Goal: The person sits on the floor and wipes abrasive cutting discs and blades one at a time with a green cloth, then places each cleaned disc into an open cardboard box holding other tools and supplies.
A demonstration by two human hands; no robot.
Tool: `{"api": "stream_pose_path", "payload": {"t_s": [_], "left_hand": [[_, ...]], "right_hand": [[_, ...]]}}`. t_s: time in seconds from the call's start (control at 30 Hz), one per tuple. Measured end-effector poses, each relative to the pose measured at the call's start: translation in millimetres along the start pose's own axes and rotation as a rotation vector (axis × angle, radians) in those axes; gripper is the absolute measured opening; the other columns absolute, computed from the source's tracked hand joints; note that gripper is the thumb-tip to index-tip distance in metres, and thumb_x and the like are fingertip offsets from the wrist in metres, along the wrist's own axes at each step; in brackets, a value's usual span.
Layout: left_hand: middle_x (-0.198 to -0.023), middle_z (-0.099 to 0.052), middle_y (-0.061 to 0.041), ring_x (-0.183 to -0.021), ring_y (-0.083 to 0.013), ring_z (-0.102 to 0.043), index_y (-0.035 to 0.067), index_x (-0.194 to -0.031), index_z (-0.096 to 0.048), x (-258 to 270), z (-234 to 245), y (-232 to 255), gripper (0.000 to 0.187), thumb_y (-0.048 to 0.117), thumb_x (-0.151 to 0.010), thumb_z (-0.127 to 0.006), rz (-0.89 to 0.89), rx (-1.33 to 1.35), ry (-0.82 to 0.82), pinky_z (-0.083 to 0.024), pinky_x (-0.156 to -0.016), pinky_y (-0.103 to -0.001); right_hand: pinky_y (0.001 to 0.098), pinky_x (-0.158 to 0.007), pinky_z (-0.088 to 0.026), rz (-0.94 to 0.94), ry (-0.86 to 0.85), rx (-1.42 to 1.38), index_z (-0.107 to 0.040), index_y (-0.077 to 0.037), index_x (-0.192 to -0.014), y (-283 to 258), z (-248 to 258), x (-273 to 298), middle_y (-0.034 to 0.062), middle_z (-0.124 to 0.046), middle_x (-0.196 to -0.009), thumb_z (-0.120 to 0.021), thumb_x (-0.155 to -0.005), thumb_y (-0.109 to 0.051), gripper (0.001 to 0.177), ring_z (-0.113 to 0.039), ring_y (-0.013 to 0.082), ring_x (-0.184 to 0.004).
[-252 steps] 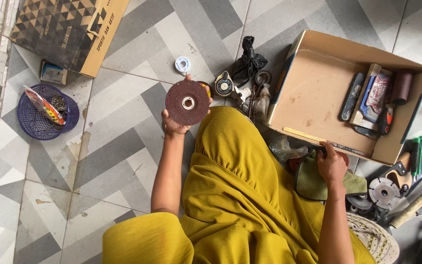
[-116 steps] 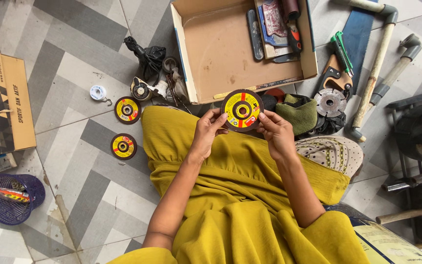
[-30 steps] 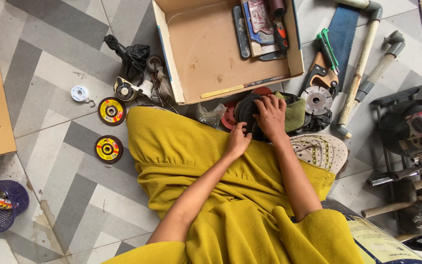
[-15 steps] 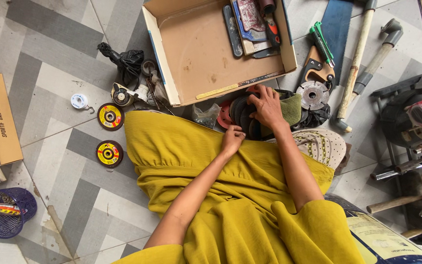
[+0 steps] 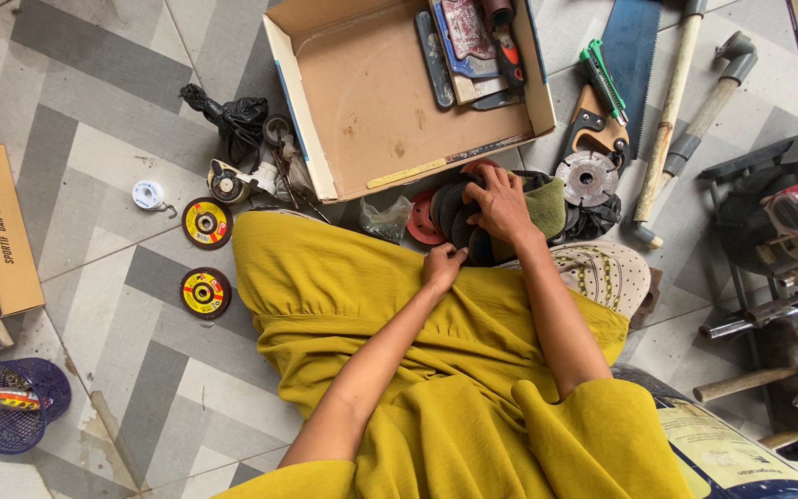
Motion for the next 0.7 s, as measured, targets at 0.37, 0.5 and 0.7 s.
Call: {"api": "stream_pose_path", "payload": {"t_s": [0.37,0.5,0.7], "left_hand": [[-0.071,-0.055,-0.008,-0.061,-0.0216,-0.05,0.003,-0.076,-0.056,31.0,61.5,54.2,0.038,0.029,-0.103,-0.062,-0.286,-0.133,0.033,-0.044,-0.06,-0.039],[-0.067,-0.056,-0.004,-0.06,-0.016,-0.049,0.002,-0.078,-0.054,35.6,109.2,65.8,0.035,0.028,-0.1,-0.064,-0.324,0.02,0.047,-0.042,-0.058,-0.035],[-0.065,-0.043,-0.006,-0.061,-0.0121,-0.037,0.001,-0.08,-0.05,46.8,146.0,77.5,0.036,0.025,-0.101,-0.067,-0.299,0.101,0.081,-0.036,-0.055,-0.033]], "right_hand": [[0.0724,-0.11,-0.019,-0.346,-0.051,0.147,-0.06,-0.029,-0.137,36.2,23.2,28.0,0.0181,-0.027,-0.164,-0.099,-0.045,-0.047,0.102,-0.024,0.0409,-0.15],[0.0571,-0.105,-0.038,-0.341,0.006,0.089,-0.066,-0.025,-0.123,43.4,20.5,46.7,0.0123,-0.039,-0.158,-0.091,-0.064,-0.025,0.065,-0.039,0.0357,-0.141],[0.0473,-0.096,-0.049,-0.39,0.228,-0.118,-0.064,-0.016,-0.128,23.0,57.4,48.5,0.0102,-0.064,-0.123,-0.085,-0.077,-0.017,0.055,-0.06,0.0339,-0.117]]}}
Point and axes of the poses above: each hand's wrist, its own x-axis away from the middle knuckle, its own z-axis out of the back of the hand, y = z × x, the point moved 4 cm from there along -x, towards the middle knuckle
